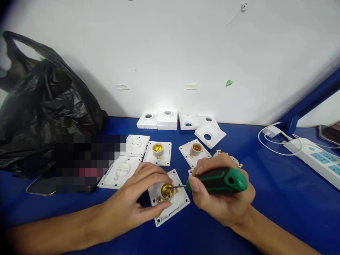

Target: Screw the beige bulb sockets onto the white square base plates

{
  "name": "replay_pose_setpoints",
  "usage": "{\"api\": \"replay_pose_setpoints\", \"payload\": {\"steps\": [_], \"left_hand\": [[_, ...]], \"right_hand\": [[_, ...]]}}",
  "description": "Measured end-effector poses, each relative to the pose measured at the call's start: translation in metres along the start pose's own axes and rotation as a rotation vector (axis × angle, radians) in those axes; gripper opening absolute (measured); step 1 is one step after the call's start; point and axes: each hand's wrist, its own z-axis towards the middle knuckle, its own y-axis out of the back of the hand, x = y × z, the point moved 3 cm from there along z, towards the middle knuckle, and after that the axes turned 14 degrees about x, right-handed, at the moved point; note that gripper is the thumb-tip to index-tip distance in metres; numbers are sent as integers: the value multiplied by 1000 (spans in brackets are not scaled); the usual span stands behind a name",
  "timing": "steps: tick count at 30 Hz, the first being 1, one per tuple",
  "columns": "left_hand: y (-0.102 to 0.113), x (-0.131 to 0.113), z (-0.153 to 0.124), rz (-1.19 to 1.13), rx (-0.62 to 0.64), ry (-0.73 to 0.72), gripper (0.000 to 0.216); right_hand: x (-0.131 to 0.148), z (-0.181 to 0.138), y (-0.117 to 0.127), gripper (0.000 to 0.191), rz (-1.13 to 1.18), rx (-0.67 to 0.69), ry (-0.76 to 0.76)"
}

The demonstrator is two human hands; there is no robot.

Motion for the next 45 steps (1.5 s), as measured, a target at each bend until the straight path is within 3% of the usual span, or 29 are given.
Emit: {"api": "replay_pose_setpoints", "payload": {"steps": [6, 15, 26, 37, 45], "left_hand": [[1, 2, 0, -31, -103, -31, 9], [6, 11, 3, -210, -175, 12, 11], [6, 10, 2, -187, -199, -9, 8], [8, 8, -2, -261, -275, -91, 19], [9, 9, 0, -236, -290, -60, 20]], "right_hand": [[-1, -3, 1, 8, 130, -85, 21], [-2, 0, 1, 10, 127, -153, 46], [-1, -5, -1, 10, 88, -84, 51], [-4, -5, -2, 11, 110, -69, 36], [-2, -3, -1, 6, 113, -157, 65]]}}
